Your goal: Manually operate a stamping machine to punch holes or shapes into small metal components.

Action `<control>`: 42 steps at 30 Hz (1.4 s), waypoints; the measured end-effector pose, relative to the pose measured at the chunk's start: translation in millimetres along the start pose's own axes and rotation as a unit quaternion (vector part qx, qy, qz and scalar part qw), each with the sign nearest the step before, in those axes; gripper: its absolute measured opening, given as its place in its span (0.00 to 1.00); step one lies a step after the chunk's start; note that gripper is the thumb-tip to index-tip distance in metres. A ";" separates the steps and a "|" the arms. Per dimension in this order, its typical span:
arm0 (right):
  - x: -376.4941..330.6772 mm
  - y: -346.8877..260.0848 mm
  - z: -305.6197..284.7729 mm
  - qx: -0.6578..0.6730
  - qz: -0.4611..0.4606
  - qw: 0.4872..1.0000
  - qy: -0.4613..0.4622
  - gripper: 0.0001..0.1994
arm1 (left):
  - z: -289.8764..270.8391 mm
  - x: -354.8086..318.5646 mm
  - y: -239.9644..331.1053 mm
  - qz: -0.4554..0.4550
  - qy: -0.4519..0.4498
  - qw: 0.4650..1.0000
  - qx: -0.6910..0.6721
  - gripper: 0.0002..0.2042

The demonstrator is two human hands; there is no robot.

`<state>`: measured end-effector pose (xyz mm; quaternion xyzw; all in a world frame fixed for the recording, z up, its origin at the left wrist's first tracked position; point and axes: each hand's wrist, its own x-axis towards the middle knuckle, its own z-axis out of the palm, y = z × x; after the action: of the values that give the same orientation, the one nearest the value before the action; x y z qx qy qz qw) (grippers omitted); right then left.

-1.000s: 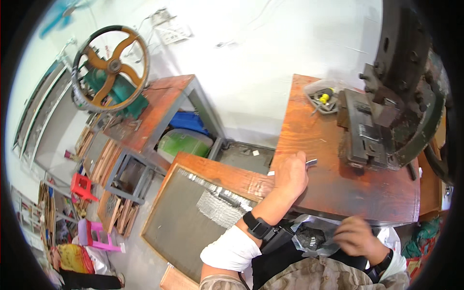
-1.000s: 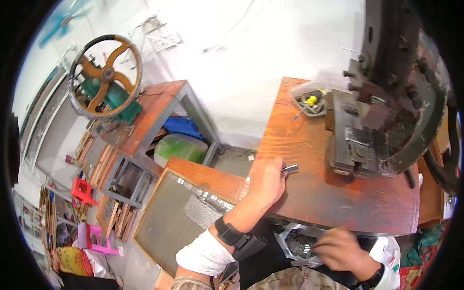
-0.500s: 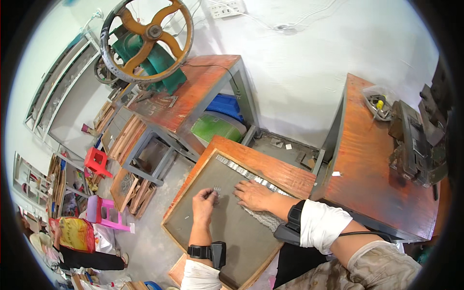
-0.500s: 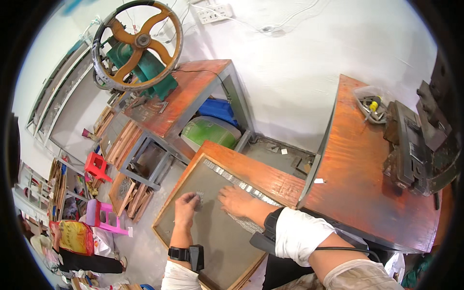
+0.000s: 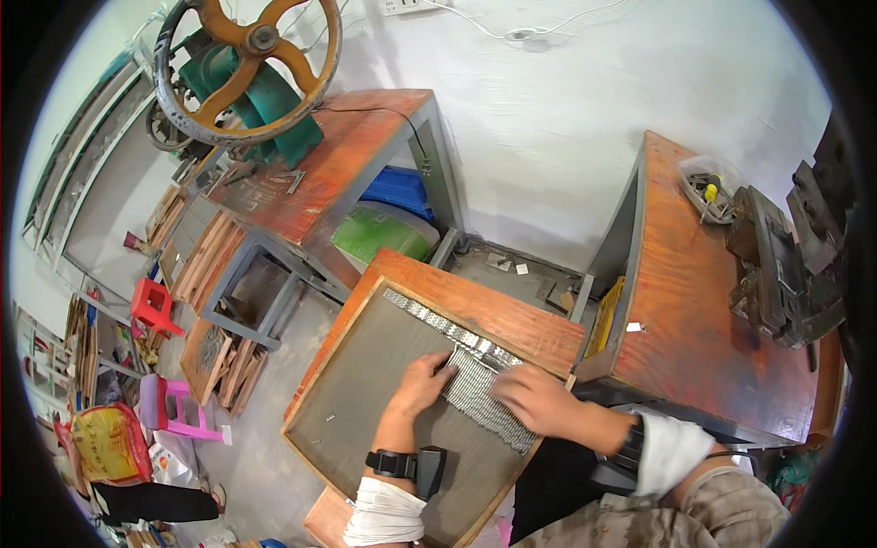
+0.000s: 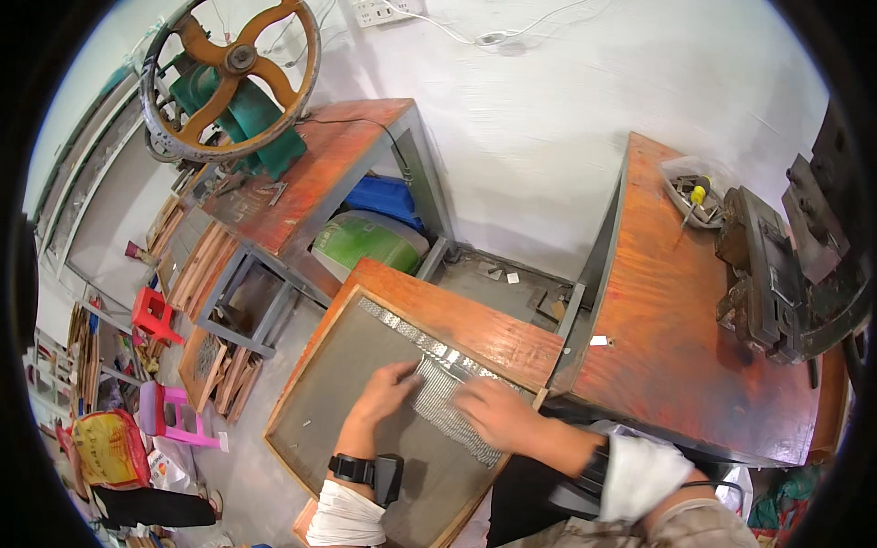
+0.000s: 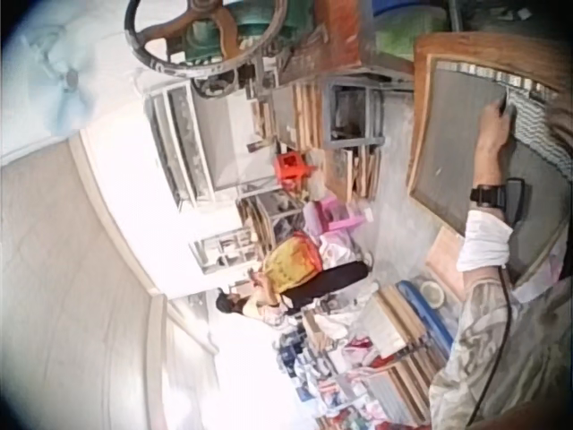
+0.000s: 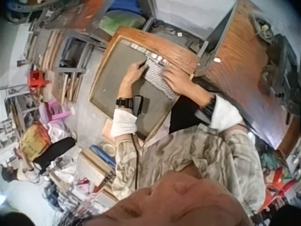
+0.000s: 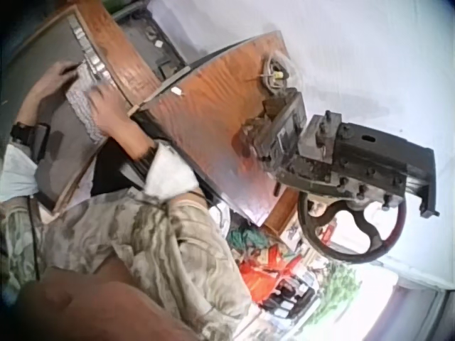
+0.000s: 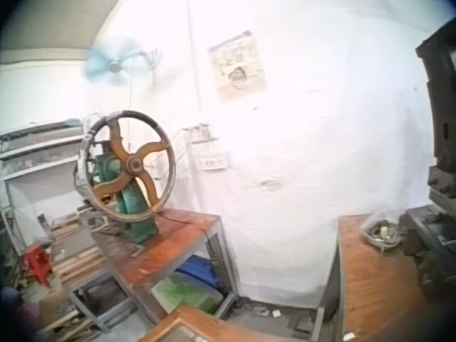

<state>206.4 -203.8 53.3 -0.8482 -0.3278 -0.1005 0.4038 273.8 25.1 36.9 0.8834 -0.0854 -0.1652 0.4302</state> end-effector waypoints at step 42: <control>-332.2 -62.4 -165.6 -0.192 0.350 0.916 0.036 0.19 | 7.2 5.3 -0.8 -0.057 0.138 0.988 0.048 0.23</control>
<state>-71.9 -457.2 55.6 -0.9657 0.0305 -0.0446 0.2540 276.1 18.8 31.0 0.9209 0.0180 -0.0615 0.3845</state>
